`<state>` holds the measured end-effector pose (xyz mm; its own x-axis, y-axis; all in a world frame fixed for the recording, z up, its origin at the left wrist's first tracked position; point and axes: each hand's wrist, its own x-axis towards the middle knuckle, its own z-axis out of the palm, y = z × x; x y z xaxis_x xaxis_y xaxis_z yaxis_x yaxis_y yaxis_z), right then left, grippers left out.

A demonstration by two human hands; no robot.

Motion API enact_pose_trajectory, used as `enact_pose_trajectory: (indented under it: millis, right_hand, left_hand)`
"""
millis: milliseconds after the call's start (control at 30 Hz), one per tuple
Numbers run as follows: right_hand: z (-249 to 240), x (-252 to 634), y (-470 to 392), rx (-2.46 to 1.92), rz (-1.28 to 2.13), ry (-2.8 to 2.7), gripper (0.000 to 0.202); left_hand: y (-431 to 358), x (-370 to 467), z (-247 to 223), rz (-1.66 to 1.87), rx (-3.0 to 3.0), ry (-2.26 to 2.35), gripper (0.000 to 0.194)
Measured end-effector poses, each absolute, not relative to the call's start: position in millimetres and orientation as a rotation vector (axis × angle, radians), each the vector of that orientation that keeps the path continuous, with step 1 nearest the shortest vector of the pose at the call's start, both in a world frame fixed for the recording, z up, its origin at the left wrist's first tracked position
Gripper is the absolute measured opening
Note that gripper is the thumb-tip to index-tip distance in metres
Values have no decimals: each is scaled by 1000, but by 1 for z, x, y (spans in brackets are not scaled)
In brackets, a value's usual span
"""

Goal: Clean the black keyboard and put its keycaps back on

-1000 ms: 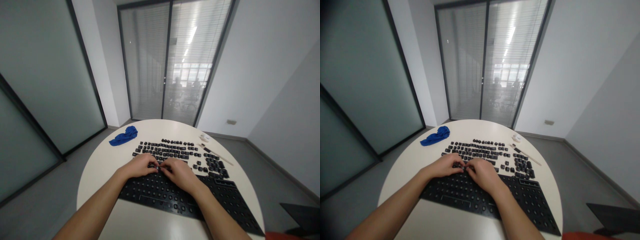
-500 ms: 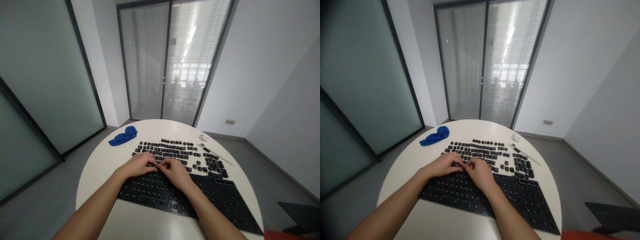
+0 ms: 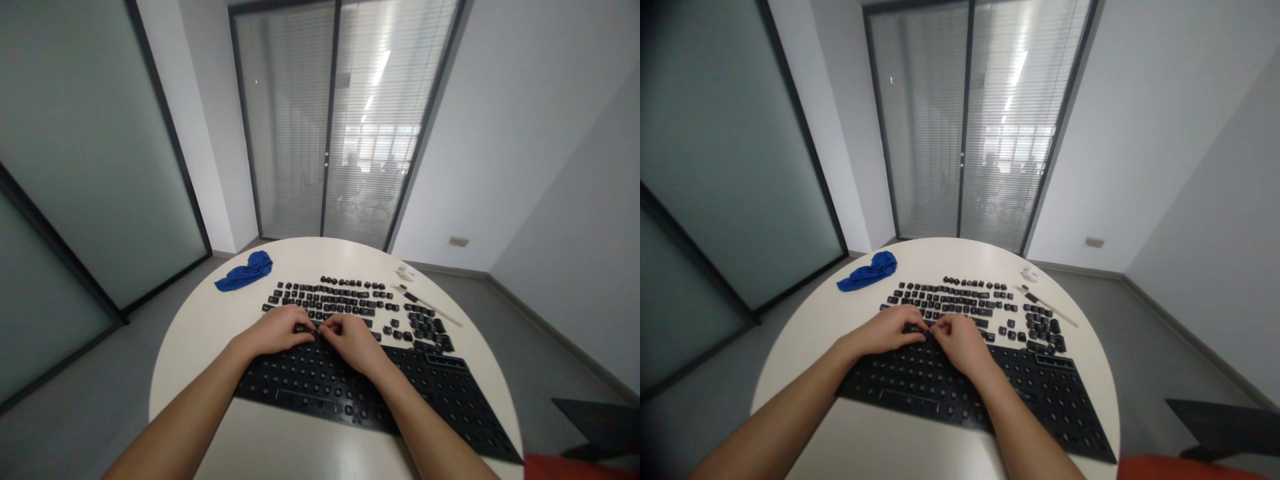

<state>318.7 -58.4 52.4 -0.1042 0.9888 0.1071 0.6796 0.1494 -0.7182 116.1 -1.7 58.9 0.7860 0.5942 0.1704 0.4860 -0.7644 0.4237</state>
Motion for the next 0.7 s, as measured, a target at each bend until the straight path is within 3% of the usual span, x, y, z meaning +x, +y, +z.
enact_pose_trajectory:
  millis: [700]
  right_hand:
    - [55,314,-59,-1681,755,-1805,19]
  left_hand:
    - [-18,126,72,298,2851,971,13]
